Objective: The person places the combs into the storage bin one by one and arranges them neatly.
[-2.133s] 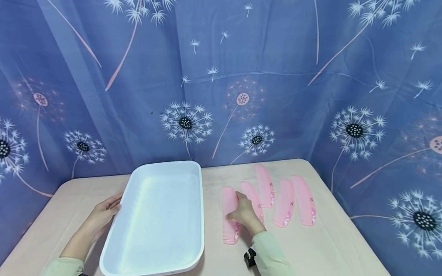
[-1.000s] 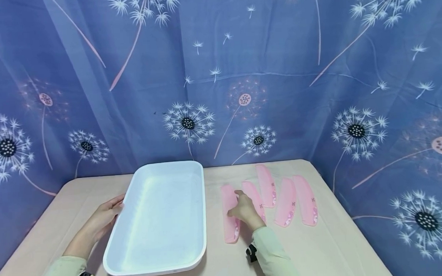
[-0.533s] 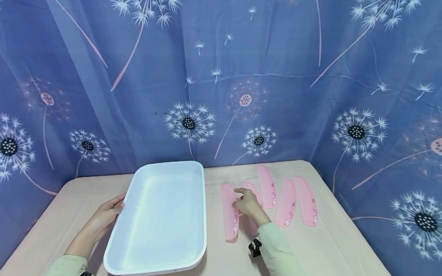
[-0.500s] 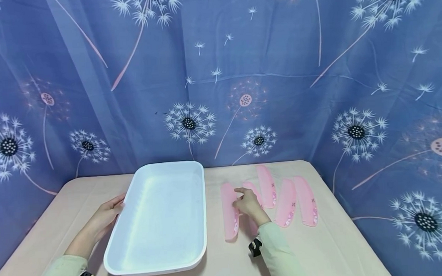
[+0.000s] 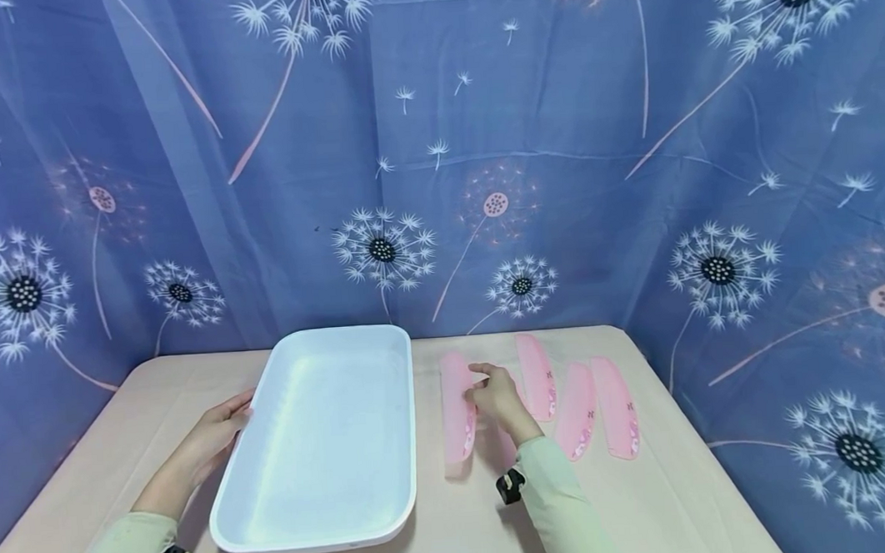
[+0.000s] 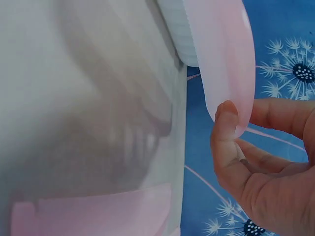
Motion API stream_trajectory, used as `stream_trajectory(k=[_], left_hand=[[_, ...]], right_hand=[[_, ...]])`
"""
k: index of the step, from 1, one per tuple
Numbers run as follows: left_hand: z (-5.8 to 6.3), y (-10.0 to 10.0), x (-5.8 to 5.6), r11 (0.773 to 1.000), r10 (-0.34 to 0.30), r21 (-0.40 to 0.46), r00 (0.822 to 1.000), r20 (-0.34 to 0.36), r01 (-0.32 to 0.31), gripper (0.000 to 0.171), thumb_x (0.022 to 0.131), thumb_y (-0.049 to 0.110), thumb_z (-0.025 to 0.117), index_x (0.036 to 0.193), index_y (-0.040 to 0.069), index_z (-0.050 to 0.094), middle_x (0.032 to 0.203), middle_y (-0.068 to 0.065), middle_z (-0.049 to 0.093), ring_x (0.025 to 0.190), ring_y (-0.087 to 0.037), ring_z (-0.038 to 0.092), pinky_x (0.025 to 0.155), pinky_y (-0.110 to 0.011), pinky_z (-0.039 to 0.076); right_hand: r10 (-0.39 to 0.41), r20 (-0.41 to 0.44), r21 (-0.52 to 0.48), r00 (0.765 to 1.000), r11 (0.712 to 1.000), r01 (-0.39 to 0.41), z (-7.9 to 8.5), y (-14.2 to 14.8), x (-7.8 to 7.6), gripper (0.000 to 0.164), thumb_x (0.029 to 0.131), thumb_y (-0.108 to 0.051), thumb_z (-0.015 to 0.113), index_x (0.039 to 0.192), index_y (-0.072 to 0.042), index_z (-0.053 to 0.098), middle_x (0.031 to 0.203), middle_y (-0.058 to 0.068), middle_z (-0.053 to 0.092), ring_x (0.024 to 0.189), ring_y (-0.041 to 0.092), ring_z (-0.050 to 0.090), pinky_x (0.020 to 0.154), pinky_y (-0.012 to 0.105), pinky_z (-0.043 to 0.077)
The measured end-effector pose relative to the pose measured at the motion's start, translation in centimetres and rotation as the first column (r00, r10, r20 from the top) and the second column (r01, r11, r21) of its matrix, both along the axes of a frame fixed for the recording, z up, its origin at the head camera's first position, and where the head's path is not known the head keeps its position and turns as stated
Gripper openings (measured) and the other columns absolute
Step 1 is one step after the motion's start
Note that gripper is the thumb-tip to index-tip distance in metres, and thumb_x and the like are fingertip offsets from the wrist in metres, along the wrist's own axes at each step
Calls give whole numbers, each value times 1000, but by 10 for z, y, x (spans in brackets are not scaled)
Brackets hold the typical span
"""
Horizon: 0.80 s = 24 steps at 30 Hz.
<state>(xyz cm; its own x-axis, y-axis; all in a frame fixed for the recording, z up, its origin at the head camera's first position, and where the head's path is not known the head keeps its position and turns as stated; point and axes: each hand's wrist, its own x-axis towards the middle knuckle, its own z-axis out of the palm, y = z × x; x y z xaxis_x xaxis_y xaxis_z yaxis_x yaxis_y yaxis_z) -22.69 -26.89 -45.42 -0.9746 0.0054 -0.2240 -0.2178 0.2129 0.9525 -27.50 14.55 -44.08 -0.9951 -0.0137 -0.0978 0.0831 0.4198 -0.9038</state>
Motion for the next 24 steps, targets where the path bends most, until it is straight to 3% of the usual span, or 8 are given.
stream_trajectory(k=[10, 24], left_hand=[[2, 1, 2, 1000, 7, -8, 1000, -2, -7, 50, 104, 6, 32, 150, -5, 17, 152, -28, 25, 138, -40, 30, 108, -40, 39], [5, 3, 4, 1000, -11, -6, 1000, -12, 11, 50, 104, 5, 30, 150, -7, 15, 152, -29, 22, 140, -42, 25, 111, -46, 33]], right_hand=[[7, 7, -59, 1000, 998, -6, 13, -5, -7, 55, 81, 8, 62, 134, 5, 51, 89, 14, 59, 65, 11, 53, 57, 24, 54], [20, -21, -100, 1000, 995, -22, 35, -10, -13, 53, 83, 8, 62, 135, 2, 52, 93, 16, 58, 74, 16, 60, 65, 30, 60]])
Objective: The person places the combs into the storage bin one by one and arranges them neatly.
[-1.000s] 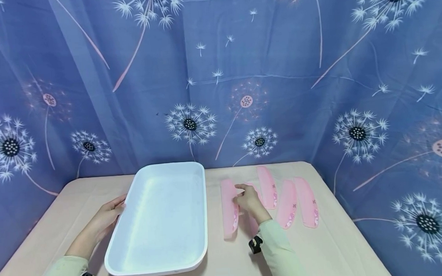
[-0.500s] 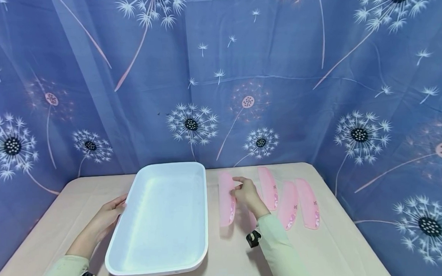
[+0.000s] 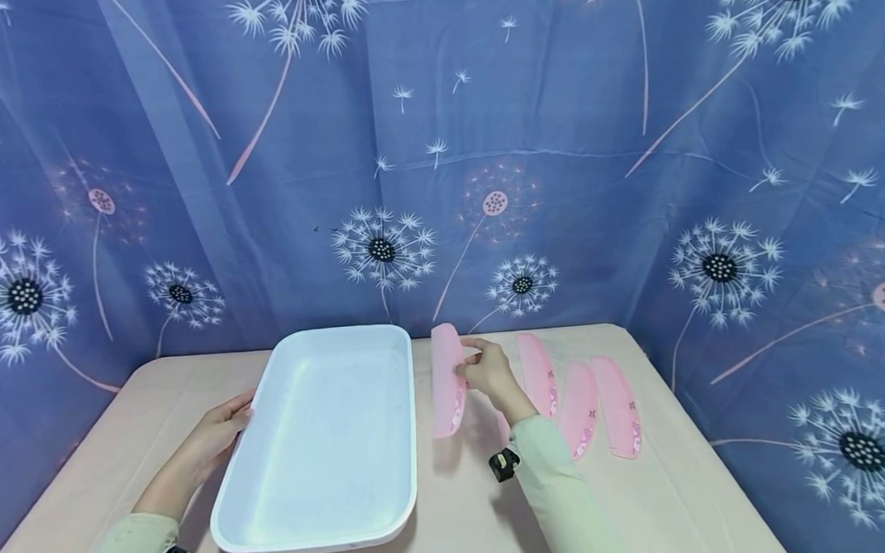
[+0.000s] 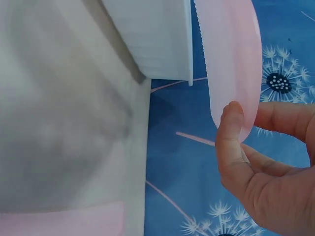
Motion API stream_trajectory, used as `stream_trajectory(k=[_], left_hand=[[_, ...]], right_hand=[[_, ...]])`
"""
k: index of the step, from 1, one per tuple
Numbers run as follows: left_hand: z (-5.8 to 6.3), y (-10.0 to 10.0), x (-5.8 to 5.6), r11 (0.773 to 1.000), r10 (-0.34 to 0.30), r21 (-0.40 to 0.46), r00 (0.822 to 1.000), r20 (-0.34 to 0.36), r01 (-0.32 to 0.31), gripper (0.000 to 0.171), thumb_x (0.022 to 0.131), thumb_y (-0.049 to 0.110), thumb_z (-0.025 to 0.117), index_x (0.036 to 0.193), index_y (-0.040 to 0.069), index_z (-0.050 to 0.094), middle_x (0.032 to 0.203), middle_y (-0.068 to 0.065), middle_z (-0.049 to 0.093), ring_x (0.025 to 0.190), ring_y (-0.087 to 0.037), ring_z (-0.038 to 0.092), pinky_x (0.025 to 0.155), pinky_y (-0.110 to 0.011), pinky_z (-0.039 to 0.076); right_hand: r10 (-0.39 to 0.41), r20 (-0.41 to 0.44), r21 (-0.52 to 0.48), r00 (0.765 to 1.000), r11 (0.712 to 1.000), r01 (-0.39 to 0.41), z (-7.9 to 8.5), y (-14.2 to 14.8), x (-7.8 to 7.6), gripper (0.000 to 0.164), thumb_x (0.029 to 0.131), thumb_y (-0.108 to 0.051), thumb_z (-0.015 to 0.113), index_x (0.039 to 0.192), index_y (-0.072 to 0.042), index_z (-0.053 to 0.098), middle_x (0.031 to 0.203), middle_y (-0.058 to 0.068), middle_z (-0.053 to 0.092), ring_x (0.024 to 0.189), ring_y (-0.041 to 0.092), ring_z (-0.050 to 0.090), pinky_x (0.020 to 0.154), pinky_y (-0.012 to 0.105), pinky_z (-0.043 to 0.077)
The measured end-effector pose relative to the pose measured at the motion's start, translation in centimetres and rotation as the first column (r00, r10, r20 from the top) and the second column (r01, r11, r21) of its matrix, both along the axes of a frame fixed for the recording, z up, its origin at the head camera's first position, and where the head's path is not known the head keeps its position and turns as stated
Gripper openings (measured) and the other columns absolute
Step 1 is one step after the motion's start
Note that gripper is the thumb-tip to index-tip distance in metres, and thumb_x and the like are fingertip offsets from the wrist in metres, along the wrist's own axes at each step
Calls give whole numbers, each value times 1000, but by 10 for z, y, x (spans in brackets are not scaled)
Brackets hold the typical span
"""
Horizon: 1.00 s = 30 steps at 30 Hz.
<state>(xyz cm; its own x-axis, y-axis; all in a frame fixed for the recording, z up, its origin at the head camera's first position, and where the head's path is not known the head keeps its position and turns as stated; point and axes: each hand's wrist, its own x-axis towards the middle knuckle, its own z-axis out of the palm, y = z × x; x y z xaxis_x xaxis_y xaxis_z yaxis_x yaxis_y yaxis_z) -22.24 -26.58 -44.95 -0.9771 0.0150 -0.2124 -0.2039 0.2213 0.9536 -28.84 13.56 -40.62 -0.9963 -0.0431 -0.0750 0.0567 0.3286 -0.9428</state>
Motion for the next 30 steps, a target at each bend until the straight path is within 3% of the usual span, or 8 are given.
stream_trajectory(k=[15, 24, 30], left_hand=[[0, 0, -2, 999, 26, -22, 1000, 18, -26, 49, 104, 6, 31, 150, -6, 17, 152, -28, 25, 139, -41, 29, 110, -43, 35], [2, 1, -2, 1000, 13, -1, 1000, 5, -13, 49, 104, 4, 31, 149, -9, 16, 152, -30, 23, 139, -42, 27, 111, -45, 33], [2, 0, -2, 1000, 8, 1, 1000, 3, -8, 50, 104, 4, 30, 149, -9, 15, 152, -30, 22, 139, -42, 27, 111, -45, 34]], right_hand=[[-10, -28, -69, 1000, 998, 8, 17, -25, -7, 52, 83, 8, 62, 134, 2, 52, 87, 11, 56, 76, 16, 58, 65, 29, 60], [14, -28, -100, 1000, 995, -16, 25, -41, -9, 53, 85, 7, 63, 137, 1, 50, 105, 25, 66, 80, 21, 67, 70, 34, 60], [21, -25, -123, 999, 992, -24, 26, -52, -10, 54, 85, 7, 64, 137, 0, 49, 98, 22, 65, 73, 18, 66, 71, 34, 60]])
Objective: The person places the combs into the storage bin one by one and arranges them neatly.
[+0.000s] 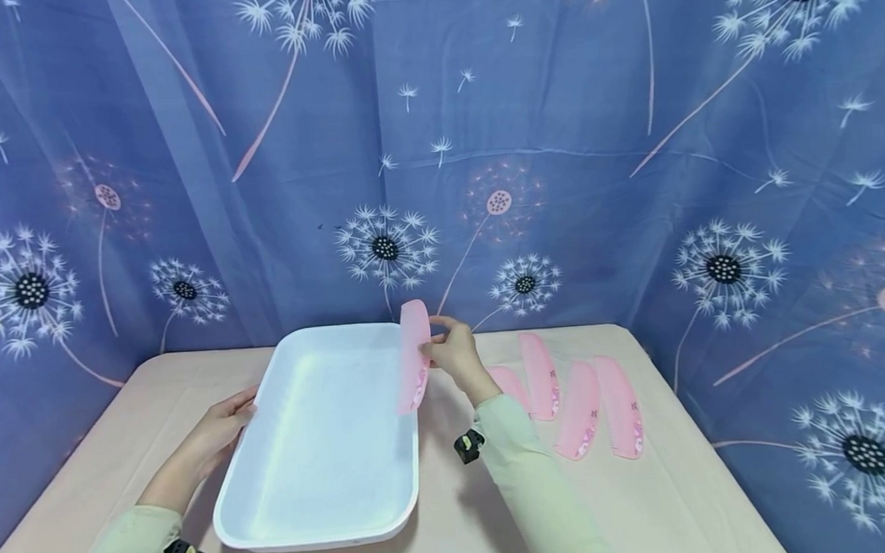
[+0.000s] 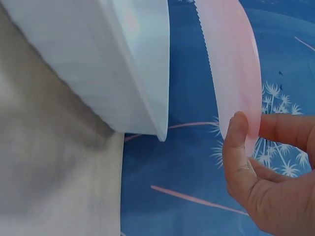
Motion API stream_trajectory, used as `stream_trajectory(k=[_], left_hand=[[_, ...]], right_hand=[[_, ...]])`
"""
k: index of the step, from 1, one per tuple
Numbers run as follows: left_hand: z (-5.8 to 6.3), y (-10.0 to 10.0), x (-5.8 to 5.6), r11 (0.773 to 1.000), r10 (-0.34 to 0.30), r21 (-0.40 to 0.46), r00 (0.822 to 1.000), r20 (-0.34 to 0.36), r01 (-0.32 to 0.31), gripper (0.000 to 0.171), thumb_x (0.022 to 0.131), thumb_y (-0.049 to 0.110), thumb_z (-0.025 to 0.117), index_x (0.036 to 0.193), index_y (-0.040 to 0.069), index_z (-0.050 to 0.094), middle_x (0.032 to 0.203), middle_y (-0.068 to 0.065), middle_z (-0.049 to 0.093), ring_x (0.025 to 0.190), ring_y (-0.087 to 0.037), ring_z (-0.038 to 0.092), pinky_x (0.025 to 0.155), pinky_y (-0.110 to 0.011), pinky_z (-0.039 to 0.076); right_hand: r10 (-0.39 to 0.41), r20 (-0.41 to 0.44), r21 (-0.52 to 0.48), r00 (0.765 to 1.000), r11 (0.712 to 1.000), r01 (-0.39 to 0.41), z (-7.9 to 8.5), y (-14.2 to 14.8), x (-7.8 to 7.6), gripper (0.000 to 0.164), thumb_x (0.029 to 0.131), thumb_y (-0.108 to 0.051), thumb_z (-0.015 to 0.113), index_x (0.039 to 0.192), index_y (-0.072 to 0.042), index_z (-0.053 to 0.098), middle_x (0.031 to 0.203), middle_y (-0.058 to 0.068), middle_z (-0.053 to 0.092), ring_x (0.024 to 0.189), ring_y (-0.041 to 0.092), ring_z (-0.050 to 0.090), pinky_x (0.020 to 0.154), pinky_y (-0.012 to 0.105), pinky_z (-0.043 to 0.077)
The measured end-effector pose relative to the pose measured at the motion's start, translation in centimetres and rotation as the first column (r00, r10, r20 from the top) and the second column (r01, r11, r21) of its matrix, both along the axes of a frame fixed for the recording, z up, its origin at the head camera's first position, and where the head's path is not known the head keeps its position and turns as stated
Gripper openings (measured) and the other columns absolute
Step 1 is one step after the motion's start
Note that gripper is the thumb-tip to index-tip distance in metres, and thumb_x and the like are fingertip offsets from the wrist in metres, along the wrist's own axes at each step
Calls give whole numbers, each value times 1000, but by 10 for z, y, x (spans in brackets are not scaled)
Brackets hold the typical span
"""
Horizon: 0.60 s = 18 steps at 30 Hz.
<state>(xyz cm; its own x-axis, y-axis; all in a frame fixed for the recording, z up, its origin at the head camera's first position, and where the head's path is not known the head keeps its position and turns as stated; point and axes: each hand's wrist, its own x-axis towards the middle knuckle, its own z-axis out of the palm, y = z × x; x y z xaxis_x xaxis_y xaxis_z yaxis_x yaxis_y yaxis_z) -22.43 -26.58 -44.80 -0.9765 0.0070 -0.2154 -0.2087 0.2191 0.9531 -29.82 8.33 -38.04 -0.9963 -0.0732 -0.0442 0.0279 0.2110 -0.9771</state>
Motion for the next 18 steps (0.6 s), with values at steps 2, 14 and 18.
stream_trajectory(k=[2, 14, 18], left_hand=[[-1, 0, 0, 1000, 1, 4, 1000, 5, -1, 50, 103, 3, 30, 149, -8, 15, 152, -29, 22, 139, -41, 27, 111, -44, 34], [-1, 0, -1, 1000, 4, -14, 1000, 20, -4, 50, 104, 6, 30, 150, -8, 15, 152, -29, 23, 139, -42, 28, 111, -45, 34], [-2, -1, -1, 1000, 5, -19, 1000, 14, -5, 49, 104, 6, 31, 150, -7, 16, 152, -29, 24, 139, -41, 29, 111, -45, 34]], right_hand=[[-1, 6, -14, 1000, 1000, 1, -1, -4, -2, 54, 85, 7, 64, 137, 0, 50, 95, 20, 65, 71, 16, 65, 70, 33, 60], [7, 74, -98, 997, 995, 1, -1, -33, -9, 53, 85, 5, 67, 135, -2, 52, 102, 21, 67, 75, 17, 66, 73, 33, 60], [2, 107, -119, 994, 993, 10, 1, -45, -9, 54, 84, 4, 69, 135, -4, 53, 100, 18, 68, 75, 17, 66, 72, 33, 60]])
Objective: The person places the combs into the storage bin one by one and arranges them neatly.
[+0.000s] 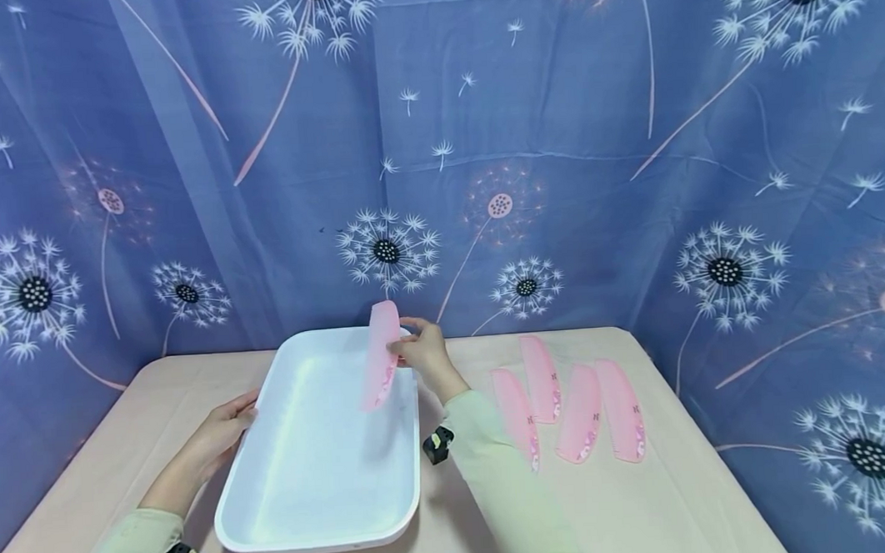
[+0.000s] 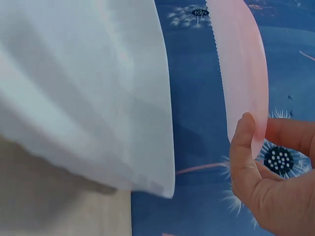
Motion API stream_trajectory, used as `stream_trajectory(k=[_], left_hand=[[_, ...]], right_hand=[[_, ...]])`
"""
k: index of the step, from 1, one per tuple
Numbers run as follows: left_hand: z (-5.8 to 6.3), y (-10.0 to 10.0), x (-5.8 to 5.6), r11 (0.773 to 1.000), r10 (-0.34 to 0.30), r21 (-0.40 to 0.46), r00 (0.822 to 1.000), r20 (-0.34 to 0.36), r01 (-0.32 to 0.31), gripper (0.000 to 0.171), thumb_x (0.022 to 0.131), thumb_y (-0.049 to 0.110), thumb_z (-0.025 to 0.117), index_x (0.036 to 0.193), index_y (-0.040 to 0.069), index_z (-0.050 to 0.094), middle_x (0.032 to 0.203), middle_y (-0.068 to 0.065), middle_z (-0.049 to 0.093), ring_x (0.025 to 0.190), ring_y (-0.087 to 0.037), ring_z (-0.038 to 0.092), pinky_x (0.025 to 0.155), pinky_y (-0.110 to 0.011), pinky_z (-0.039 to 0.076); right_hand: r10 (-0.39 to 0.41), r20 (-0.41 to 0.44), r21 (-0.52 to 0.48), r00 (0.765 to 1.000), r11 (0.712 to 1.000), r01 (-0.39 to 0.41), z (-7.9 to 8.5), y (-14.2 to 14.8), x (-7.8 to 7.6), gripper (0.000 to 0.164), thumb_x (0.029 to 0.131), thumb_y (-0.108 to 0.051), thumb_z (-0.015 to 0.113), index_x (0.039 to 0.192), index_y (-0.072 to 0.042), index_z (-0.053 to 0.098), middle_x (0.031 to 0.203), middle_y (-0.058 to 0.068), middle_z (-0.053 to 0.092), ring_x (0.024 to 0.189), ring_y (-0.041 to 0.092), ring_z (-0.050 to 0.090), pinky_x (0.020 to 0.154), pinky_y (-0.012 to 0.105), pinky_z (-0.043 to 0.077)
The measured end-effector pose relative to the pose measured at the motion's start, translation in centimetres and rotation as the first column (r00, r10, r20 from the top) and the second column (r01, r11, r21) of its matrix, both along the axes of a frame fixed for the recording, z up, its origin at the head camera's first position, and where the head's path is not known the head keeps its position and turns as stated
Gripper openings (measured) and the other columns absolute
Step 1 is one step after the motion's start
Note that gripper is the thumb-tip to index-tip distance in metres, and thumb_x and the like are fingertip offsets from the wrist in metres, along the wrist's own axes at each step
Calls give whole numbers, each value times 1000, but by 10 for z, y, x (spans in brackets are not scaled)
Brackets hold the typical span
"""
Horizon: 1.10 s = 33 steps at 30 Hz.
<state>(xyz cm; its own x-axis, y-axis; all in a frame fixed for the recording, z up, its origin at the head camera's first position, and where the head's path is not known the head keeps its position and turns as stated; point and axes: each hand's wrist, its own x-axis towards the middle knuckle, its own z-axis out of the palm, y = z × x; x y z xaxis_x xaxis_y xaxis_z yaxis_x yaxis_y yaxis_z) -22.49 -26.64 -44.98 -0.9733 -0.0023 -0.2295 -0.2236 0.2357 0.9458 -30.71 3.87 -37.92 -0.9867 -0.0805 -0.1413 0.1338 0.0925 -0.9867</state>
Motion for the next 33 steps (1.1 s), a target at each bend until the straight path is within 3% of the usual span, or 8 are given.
stream_trajectory(k=[17, 25, 33], left_hand=[[3, 1, -1, 1000, -7, -20, 1000, -3, 7, 50, 104, 5, 31, 149, -8, 16, 151, -31, 23, 139, -43, 27, 112, -46, 33], [4, 2, 0, 999, 0, -43, 1000, 5, 0, 49, 103, 5, 31, 149, -8, 17, 151, -31, 24, 138, -43, 29, 111, -46, 34], [3, 3, 0, 998, 18, -59, 1000, 8, -18, 49, 103, 4, 31, 149, -8, 19, 150, -30, 27, 137, -43, 32, 110, -46, 36]], right_hand=[[66, 55, -99, 996, 993, -60, -15, -49, -2, 51, 83, 1, 69, 132, -4, 55, 99, 16, 70, 81, 19, 68, 77, 33, 59], [69, 59, -146, 996, 988, -60, -26, -73, -3, 51, 82, 2, 70, 132, -4, 56, 90, 13, 71, 70, 15, 66, 70, 31, 60], [70, 98, -130, 993, 990, -57, -43, -91, -2, 52, 83, 0, 71, 132, -3, 55, 91, 13, 72, 68, 14, 66, 67, 29, 60]])
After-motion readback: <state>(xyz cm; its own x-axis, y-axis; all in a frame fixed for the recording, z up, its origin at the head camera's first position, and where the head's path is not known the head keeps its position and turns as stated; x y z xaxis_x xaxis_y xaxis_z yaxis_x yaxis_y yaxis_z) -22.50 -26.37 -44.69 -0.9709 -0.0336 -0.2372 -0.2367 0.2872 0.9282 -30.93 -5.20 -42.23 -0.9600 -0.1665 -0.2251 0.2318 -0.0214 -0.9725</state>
